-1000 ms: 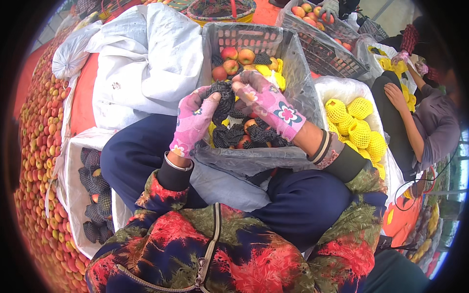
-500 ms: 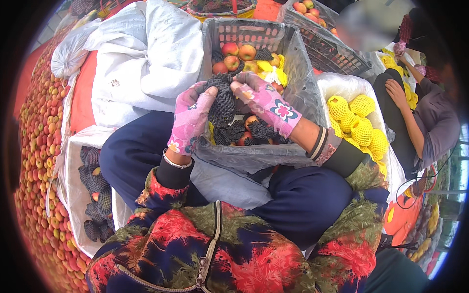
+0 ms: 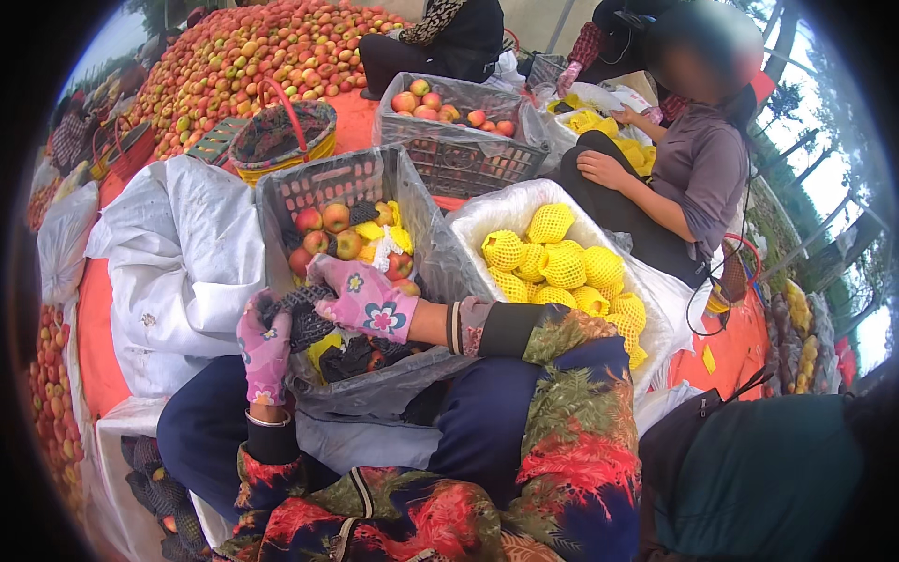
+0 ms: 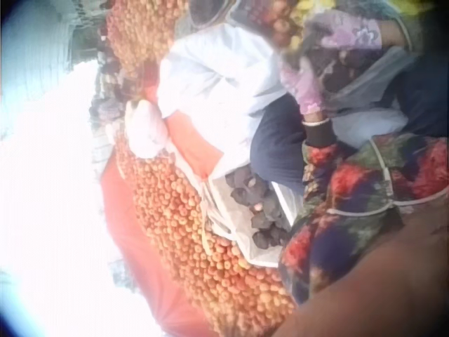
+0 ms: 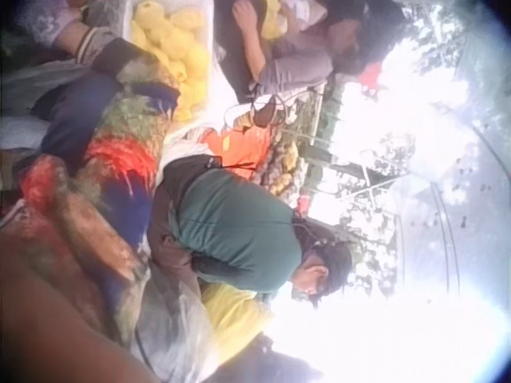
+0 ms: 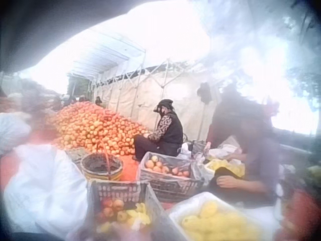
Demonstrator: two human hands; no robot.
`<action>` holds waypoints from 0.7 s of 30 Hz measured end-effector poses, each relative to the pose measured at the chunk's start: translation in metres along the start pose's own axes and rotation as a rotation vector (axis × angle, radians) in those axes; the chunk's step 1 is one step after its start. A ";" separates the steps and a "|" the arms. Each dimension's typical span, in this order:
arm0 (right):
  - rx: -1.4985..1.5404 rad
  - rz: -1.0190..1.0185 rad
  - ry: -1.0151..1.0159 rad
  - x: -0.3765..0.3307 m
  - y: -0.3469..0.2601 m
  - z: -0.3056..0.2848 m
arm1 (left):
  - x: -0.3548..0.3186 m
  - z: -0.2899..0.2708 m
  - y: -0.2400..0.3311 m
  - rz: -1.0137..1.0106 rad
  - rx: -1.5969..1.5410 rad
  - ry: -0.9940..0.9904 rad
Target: The person sits among large piles of apples and repeatedly picks up individual apples, places them into black foam nets, and sets the netted apples into a basket. The person also handles yellow foam nets and places them into a container.
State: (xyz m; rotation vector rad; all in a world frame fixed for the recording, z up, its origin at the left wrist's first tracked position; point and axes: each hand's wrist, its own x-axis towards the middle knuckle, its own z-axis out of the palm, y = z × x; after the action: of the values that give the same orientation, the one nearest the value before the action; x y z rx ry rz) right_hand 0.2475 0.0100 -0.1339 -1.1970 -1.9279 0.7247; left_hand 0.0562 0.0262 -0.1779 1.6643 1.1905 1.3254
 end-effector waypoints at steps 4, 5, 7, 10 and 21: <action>-0.236 -0.097 -0.100 -0.003 -0.009 0.013 | 0.003 -0.015 0.004 0.121 0.303 0.026; -0.167 0.065 -0.088 -0.002 -0.009 0.012 | -0.005 -0.010 0.016 0.212 0.312 0.022; -0.027 0.394 -0.056 0.001 -0.016 -0.003 | -0.016 -0.008 0.059 0.351 0.120 0.043; -0.135 0.301 0.046 -0.002 -0.003 -0.005 | -0.035 -0.008 0.074 0.317 -0.285 -0.111; -0.370 -0.196 -0.112 -0.003 -0.024 0.017 | -0.006 0.008 0.012 -0.566 -0.947 -0.001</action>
State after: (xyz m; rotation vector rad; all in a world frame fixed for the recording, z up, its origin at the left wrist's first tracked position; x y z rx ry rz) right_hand 0.2225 -0.0040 -0.1263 -1.1767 -2.3054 0.3456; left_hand 0.0662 0.0171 -0.1707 0.5923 0.7366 1.2117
